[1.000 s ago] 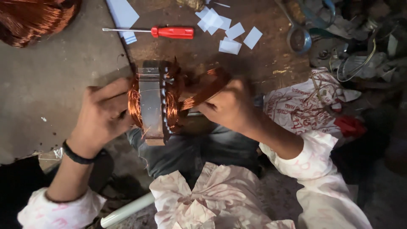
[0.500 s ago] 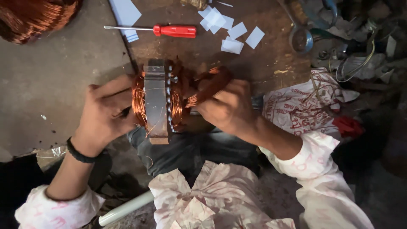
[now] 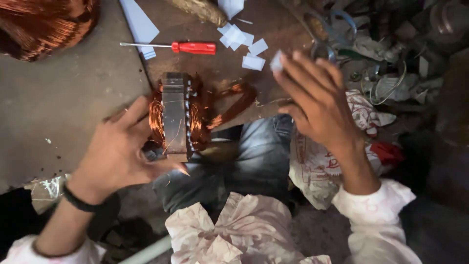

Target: The recorder is rewinding a motor stator by inserting copper wire coils and using insulation strips.

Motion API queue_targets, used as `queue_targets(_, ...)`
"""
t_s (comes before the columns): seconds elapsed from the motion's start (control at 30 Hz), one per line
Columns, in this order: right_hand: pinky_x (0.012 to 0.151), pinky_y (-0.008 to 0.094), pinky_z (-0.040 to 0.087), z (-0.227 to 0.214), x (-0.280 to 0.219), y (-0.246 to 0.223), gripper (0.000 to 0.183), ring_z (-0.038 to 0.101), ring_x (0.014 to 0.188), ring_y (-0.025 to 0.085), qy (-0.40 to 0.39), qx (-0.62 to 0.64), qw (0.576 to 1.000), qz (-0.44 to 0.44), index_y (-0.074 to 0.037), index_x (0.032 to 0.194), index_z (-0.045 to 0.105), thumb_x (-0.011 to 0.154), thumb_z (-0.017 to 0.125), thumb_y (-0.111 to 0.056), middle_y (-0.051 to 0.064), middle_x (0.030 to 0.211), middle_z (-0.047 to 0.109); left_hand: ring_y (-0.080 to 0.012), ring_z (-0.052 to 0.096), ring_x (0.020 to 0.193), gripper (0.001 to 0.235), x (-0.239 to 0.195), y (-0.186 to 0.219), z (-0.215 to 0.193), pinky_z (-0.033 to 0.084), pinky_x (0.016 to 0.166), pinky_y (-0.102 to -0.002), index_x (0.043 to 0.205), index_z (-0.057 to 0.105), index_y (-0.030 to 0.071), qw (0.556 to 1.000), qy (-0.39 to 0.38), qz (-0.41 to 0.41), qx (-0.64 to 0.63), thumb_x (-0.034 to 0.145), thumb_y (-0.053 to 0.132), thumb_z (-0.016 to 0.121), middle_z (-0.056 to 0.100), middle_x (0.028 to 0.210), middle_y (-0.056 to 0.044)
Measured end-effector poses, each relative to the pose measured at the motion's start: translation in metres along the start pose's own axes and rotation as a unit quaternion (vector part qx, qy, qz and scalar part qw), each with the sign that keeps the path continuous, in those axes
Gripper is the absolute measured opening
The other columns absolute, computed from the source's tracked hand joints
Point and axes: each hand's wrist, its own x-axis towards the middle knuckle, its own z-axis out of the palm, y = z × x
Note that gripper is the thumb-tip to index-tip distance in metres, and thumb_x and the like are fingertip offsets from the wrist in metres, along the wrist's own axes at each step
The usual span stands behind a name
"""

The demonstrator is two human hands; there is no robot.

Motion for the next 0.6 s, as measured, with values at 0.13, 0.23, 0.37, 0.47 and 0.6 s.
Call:
queue_targets(0.13, 0.097, 0.042, 0.058, 0.006, -0.036, -0.016, 0.031, 0.069, 0.115, 0.031, 0.027, 0.123, 0.991, 0.047, -0.002, 0.111, 0.079, 0.082, 0.071, 0.003, 0.013, 0.118, 0.075, -0.0347, 0.063, 0.073, 0.061, 0.012, 0.013, 0.006, 0.052, 0.066, -0.045, 0.093, 0.075, 0.007, 0.99, 0.132, 0.008, -0.043, 0.056, 0.054, 0.089, 0.061, 0.099, -0.011)
queue_targets(0.23, 0.091, 0.038, 0.06, 0.006, -0.041, -0.024, 0.031, 0.071, 0.103, 0.03, 0.08, 0.139, 0.985, 0.06, 0.0, 0.104, 0.081, 0.076, 0.071, 0.013, 0.013, 0.108, 0.076, -0.0341, 0.064, 0.074, 0.062, 0.014, 0.007, 0.008, 0.053, 0.065, -0.045, 0.097, 0.074, 0.004, 0.988, 0.146, 0.018, -0.041, 0.06, 0.052, 0.09, 0.063, 0.101, -0.01)
queue_targets(0.37, 0.085, 0.036, 0.06, 0.011, -0.043, -0.025, 0.029, 0.071, 0.094, 0.026, 0.111, 0.18, 0.972, 0.102, -0.003, 0.101, 0.08, 0.078, 0.073, 0.013, 0.009, 0.098, 0.075, -0.0346, 0.064, 0.078, 0.066, 0.013, -0.007, 0.009, 0.053, 0.066, -0.044, 0.101, 0.074, 0.004, 0.988, 0.146, 0.047, -0.031, 0.058, 0.052, 0.09, 0.064, 0.105, -0.008)
queue_targets(0.47, 0.08, 0.036, 0.059, 0.005, -0.041, -0.022, 0.031, 0.071, 0.091, 0.027, 0.082, 0.199, 0.97, 0.11, -0.003, 0.101, 0.081, 0.076, 0.074, 0.014, 0.009, 0.093, 0.075, -0.0332, 0.063, 0.067, 0.066, 0.015, -0.01, 0.009, 0.052, 0.062, -0.044, 0.098, 0.075, 0.004, 0.993, 0.105, 0.007, -0.047, 0.056, 0.052, 0.092, 0.065, 0.103, -0.008)
queue_targets(0.6, 0.079, 0.035, 0.058, 0.007, -0.041, -0.023, 0.032, 0.07, 0.092, 0.025, 0.084, 0.22, 0.964, 0.125, -0.006, 0.101, 0.08, 0.078, 0.077, 0.015, 0.008, 0.091, 0.072, -0.0334, 0.065, 0.074, 0.077, 0.016, -0.01, 0.007, 0.053, 0.064, -0.043, 0.108, 0.074, 0.001, 0.989, 0.129, 0.02, -0.066, 0.054, 0.054, 0.091, 0.063, 0.101, -0.008)
